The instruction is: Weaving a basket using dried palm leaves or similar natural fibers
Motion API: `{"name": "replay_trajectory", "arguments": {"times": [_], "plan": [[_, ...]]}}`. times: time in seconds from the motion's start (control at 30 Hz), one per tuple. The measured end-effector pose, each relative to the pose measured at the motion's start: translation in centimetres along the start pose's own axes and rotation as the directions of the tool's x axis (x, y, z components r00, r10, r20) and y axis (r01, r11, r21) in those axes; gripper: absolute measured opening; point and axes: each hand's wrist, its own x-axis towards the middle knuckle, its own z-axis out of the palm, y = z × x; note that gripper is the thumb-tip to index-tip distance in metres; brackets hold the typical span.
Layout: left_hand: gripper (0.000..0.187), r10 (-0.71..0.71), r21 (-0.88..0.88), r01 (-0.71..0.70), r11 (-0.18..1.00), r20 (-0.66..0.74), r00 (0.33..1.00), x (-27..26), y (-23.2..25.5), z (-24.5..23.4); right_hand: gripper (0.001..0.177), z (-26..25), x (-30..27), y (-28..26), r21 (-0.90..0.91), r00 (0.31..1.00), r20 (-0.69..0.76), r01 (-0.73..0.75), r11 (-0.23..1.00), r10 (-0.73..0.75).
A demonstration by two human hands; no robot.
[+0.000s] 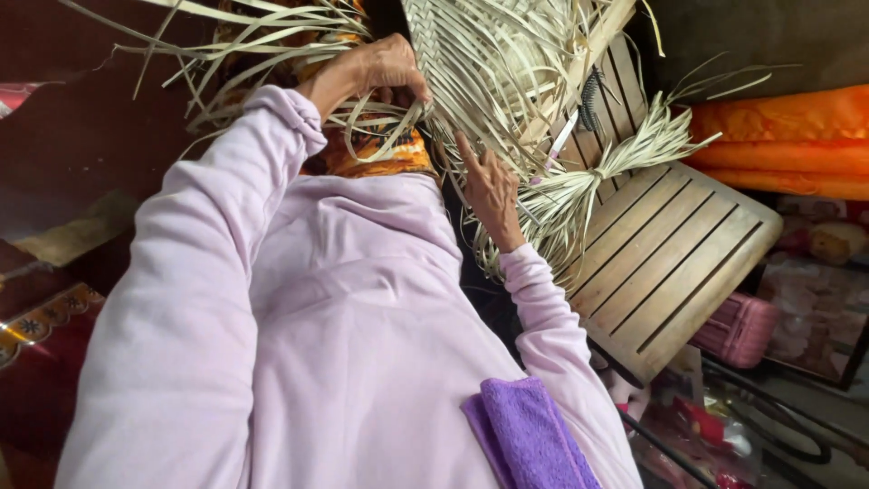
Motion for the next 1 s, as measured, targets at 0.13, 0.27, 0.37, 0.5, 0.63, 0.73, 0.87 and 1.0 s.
{"name": "replay_trajectory", "arguments": {"times": [0.13, 0.27, 0.37, 0.5, 0.63, 0.73, 0.87, 1.0], "plan": [[0.014, 0.022, 0.019, -0.023, 1.000, 0.009, 1.000, 0.5, -0.6, 0.7, 0.074, 0.2, -1.3, -0.2, 0.017, 1.000, -0.004, -0.013, 1.000, 0.013], [0.012, 0.046, -0.006, -0.046, 0.999, -0.007, 0.999, -0.8, 0.2, 0.8, 0.071, -0.4, -1.2, 0.1, 0.026, 0.998, 0.045, -0.046, 0.999, 0.045], [0.011, 0.031, -0.015, -0.031, 0.999, -0.035, 0.999, -1.6, 0.4, 0.9, 0.069, 1.3, -1.7, 1.3, 0.043, 1.000, -0.001, -0.021, 0.999, 0.021], [0.008, 0.061, -0.194, -0.077, 0.978, -0.085, 0.994, -3.0, 0.5, -0.3, 0.075, 0.7, -3.2, 2.7, 0.026, 0.976, 0.108, -0.190, 0.981, 0.187], [0.018, 0.055, -0.290, -0.083, 0.953, -0.107, 0.993, -1.2, -0.8, -0.1, 0.065, 1.1, -7.2, 5.7, 0.057, 0.921, 0.161, -0.367, 0.928, 0.354], [0.014, 0.042, -0.337, -0.060, 0.939, -0.060, 0.997, -0.9, -1.0, 0.5, 0.047, -3.1, -8.0, 4.7, 0.446, 0.654, 0.365, -0.748, 0.492, 0.662], [0.017, 0.078, -0.315, -0.106, 0.943, -0.101, 0.992, -0.3, -1.7, 1.4, 0.042, -6.3, -7.0, 4.1, 0.941, 0.575, 0.322, -0.280, -0.189, 0.752], [0.018, 0.054, -0.302, -0.085, 0.950, -0.107, 0.993, -3.0, 0.1, 0.3, 0.023, -5.5, -3.9, 6.5, 0.962, 0.276, 0.262, -0.152, -0.228, 0.925]]}}
